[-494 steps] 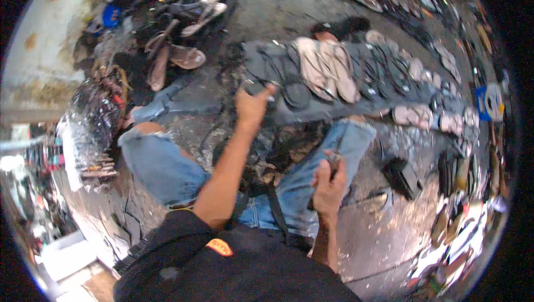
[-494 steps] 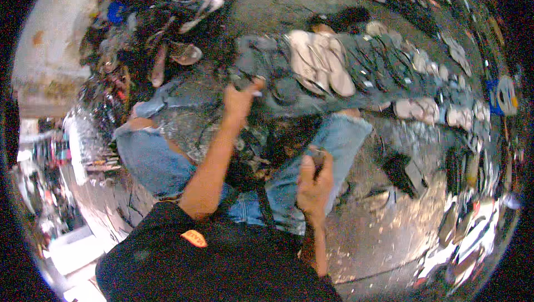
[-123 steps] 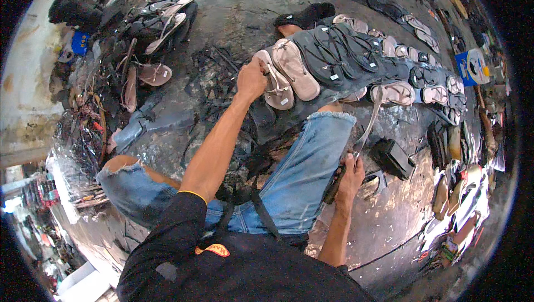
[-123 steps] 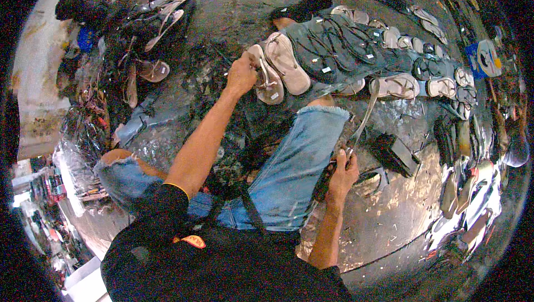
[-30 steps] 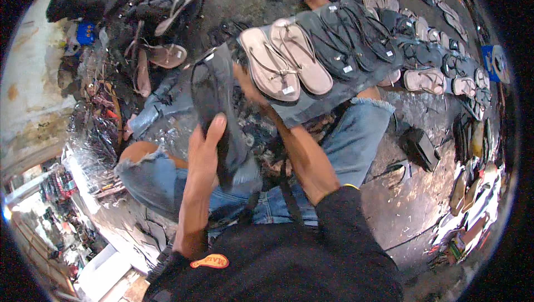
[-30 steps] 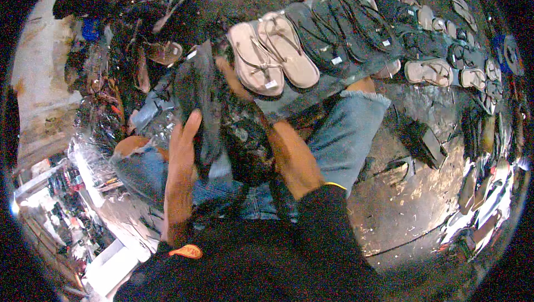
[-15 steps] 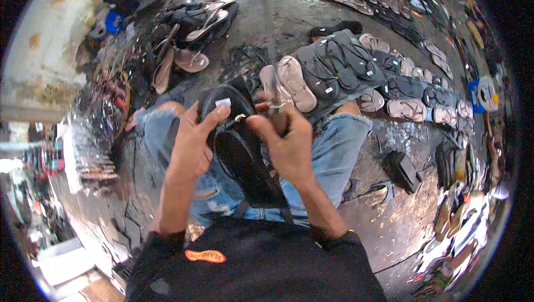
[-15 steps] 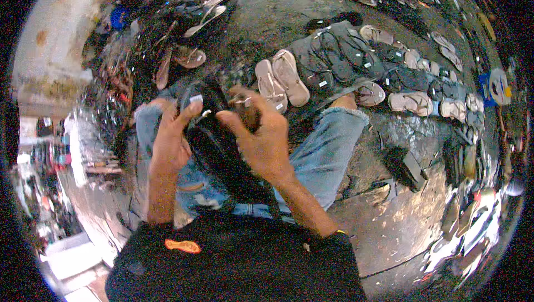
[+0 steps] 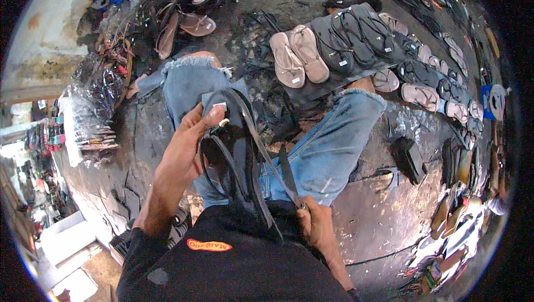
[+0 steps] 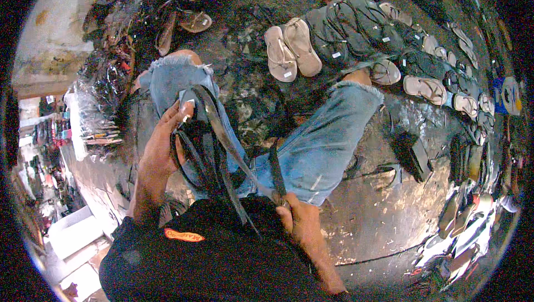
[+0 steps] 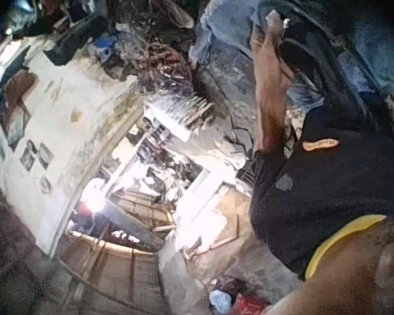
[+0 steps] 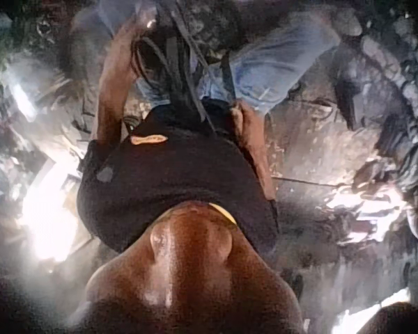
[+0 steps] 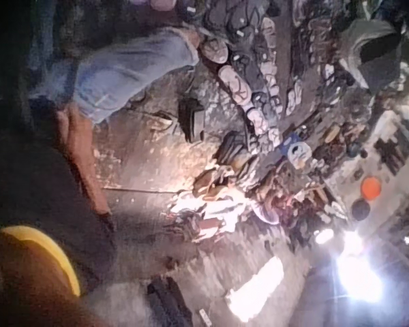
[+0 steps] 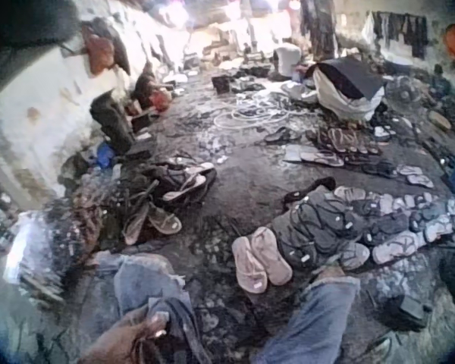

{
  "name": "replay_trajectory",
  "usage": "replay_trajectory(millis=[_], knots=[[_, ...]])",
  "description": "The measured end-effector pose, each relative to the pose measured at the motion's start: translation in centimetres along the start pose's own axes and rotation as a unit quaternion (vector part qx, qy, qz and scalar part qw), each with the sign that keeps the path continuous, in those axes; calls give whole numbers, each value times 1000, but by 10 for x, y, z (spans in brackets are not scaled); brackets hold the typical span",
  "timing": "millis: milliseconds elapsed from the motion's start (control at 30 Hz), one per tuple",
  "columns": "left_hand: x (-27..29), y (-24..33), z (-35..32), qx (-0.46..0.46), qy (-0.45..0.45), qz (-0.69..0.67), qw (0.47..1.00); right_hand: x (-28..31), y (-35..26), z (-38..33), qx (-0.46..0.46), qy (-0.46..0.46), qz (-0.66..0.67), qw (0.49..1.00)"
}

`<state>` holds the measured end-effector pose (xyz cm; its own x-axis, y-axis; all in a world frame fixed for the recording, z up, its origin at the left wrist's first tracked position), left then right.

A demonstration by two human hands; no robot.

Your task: The person sits on the floor and repeatedly picks up sandals, using a knife to scrape or clean the soles and straps. They handle multiple sandals one at a time, turning them over and scraping different surfaces before placing them back on the floor.

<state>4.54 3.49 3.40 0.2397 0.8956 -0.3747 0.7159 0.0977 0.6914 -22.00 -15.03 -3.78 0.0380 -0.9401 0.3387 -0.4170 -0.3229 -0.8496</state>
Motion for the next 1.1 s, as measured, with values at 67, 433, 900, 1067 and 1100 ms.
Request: replay_trajectory(millis=[67, 433, 900, 1067, 1100], knots=[[-5, 0, 3, 5, -15, 48, 999, 6, -1, 21, 7, 15, -24, 1000], [-10, 19, 28, 30, -32, 188, 981, 80, -92, 182, 76, -103, -130, 983], [-29, 55, 6, -232, -46, -75, 969, 81, -68, 254, 318, 77, 44, 944], [-44, 40, 34, -342, 56, 114, 931, 103, -27, 191, 116, 252, 236, 931], [-66, 16, 26, -276, -26, -95, 956, 94, -28, 168, 125, 276, 220, 927]])
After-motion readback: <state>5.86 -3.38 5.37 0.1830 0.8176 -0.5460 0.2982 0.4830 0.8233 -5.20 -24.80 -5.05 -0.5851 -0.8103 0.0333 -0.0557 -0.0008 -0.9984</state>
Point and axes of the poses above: each hand's wrist, its own z-axis towards the middle knuckle, its own x-axis out of the back of the hand, y = z × x, the point moved 2 cm from there along z, towards the middle knuckle, and after that the axes turned 3 degrees about -y, right-handed, at the moved point
